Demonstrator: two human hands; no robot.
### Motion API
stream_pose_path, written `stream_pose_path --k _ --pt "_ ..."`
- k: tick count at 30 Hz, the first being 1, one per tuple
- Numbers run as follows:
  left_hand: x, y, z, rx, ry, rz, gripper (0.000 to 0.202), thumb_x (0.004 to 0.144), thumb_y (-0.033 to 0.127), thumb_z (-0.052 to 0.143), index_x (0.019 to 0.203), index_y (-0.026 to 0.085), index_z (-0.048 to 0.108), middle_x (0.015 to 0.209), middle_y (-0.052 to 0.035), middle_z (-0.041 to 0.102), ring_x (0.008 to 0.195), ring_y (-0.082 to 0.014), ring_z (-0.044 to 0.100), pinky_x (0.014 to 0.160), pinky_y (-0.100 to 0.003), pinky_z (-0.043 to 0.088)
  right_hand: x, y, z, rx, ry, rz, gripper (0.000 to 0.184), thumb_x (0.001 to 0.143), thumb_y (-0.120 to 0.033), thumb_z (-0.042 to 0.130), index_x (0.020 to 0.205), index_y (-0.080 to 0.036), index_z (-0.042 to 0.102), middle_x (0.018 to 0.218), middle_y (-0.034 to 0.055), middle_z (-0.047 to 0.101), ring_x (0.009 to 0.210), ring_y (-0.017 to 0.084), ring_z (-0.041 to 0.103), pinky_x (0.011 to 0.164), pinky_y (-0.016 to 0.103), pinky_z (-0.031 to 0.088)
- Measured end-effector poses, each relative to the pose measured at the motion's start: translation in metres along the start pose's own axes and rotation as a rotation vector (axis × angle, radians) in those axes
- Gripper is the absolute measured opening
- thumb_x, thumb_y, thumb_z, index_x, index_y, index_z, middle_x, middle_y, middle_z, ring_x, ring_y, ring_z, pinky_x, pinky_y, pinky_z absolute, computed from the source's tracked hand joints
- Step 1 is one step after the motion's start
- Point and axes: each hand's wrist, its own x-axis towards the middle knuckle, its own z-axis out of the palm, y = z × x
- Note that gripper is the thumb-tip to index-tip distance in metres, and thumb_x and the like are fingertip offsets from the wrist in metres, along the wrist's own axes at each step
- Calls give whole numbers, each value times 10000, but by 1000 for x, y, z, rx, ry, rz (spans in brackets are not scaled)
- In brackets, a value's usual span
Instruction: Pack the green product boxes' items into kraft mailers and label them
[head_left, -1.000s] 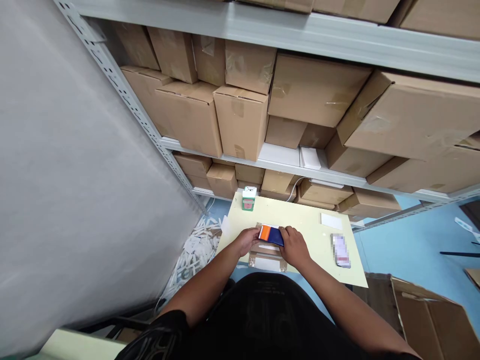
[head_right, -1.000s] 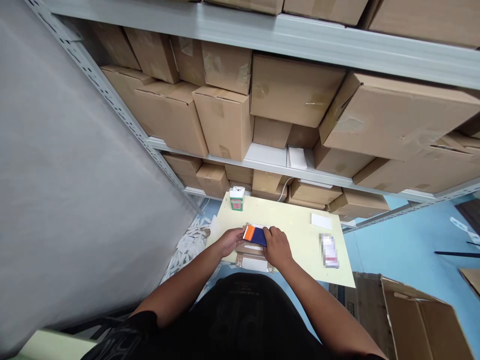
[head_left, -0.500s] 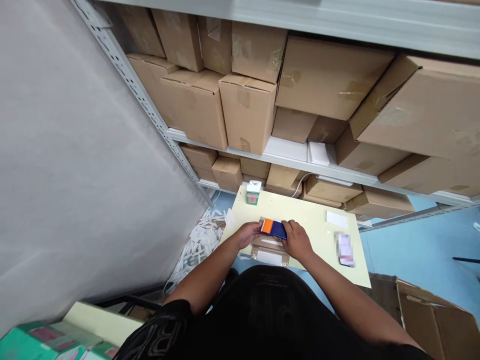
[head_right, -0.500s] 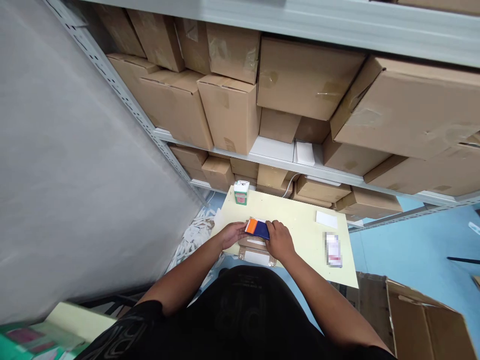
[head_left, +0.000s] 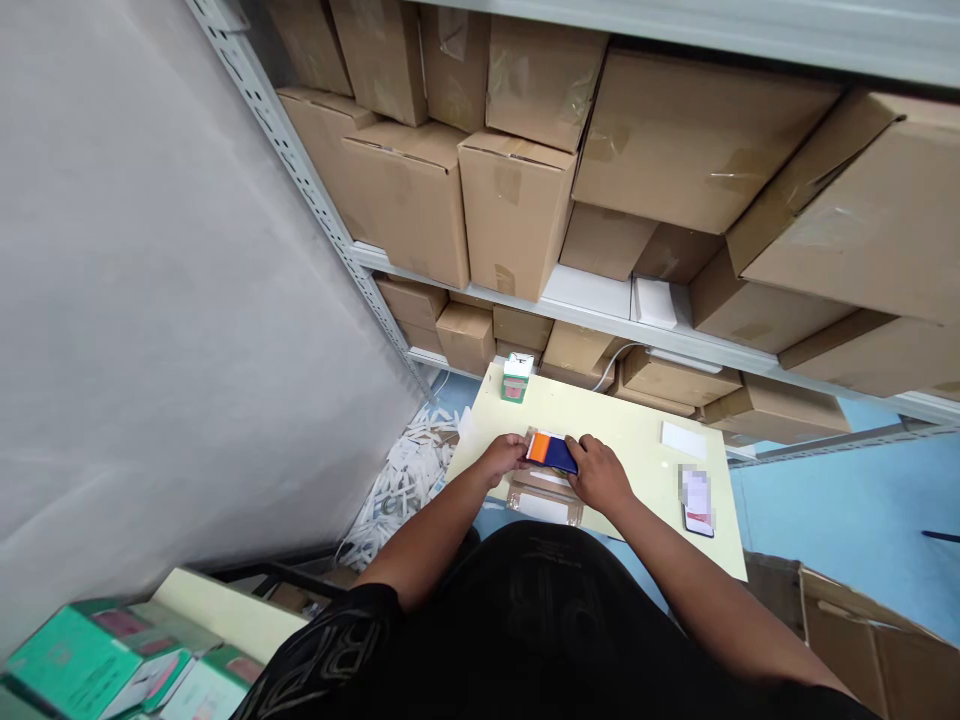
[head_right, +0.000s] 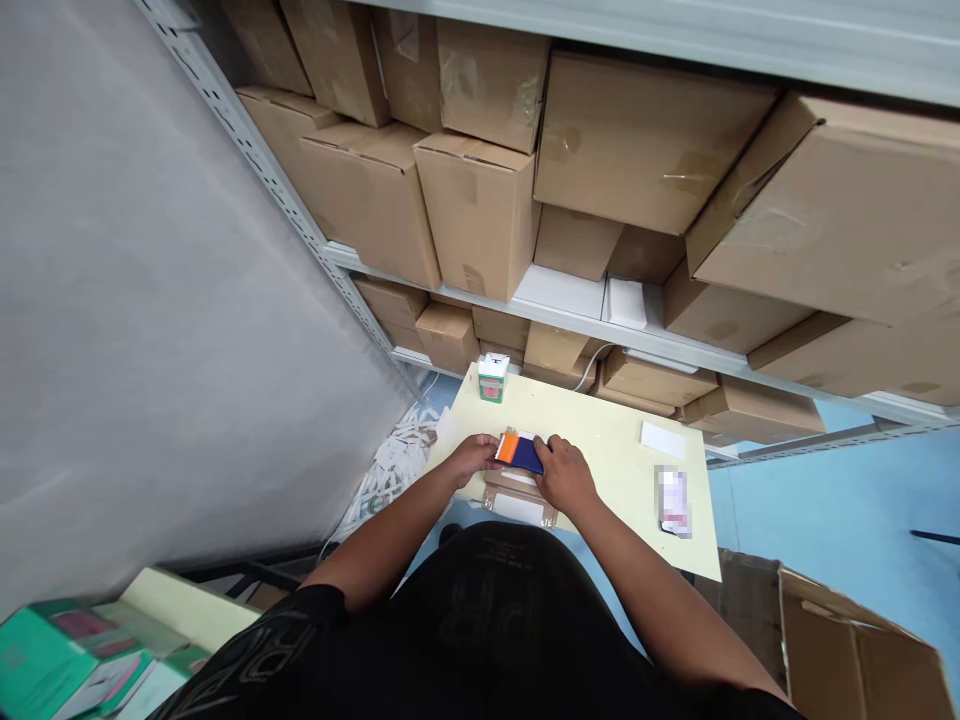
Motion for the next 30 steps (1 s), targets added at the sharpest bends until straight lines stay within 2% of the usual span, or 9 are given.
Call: stream_pose_path --k 3,8,16,23,26,30 --pt "0 2 -4 42 14 3 100 775 200 742 818 153 664 727 -26 694 662 -161 649 721 -322 554 0 -1 -2 -15 -22 -16 648 884 -286 669 1486 -167 461 1179 130 579 1040 273 558 939 368 425" --pt "-3 1 -13 69 10 18 95 781 216 734 802 162 658 687 -22 678 631 -159 636 696 -311 529 -4 -3 -8 -8 -53 -38 669 885 -312 670 1501 -181 446 1201 132 576 1049 276 565 954 382 426" --pt "0 -17 -15 50 7 2 127 765 225 749 822 163 654 696 -27 683 630 -161 643 709 -324 545 -14 -5 -9 24 -92 -40 674 870 -332 674 1489 -193 447 1247 137 567 1079 280 572 965 395 423" --pt "10 -29 -32 61 75 9 79 795 185 689 829 162 622 654 -3 642 619 -135 631 706 -288 529 -21 7 -7 21 -86 -58 658 865 -321 638 1482 -170 470 1276 153 574 1085 287 574 993 404 410" --pt "11 -42 -24 101 101 19 61 811 196 676 813 174 620 656 1 643 619 -137 612 716 -284 515 -23 9 -4 15 -64 -66 649 867 -328 632 1475 -155 485 1252 154 582 1071 288 572 986 404 412" --pt "8 -65 -4 142 109 -23 168 819 285 707 751 195 582 598 24 595 581 -155 591 705 -305 508 -26 11 1 7 -47 -70 632 856 -337 643 1449 -160 514 1195 137 593 1034 288 565 974 416 414"
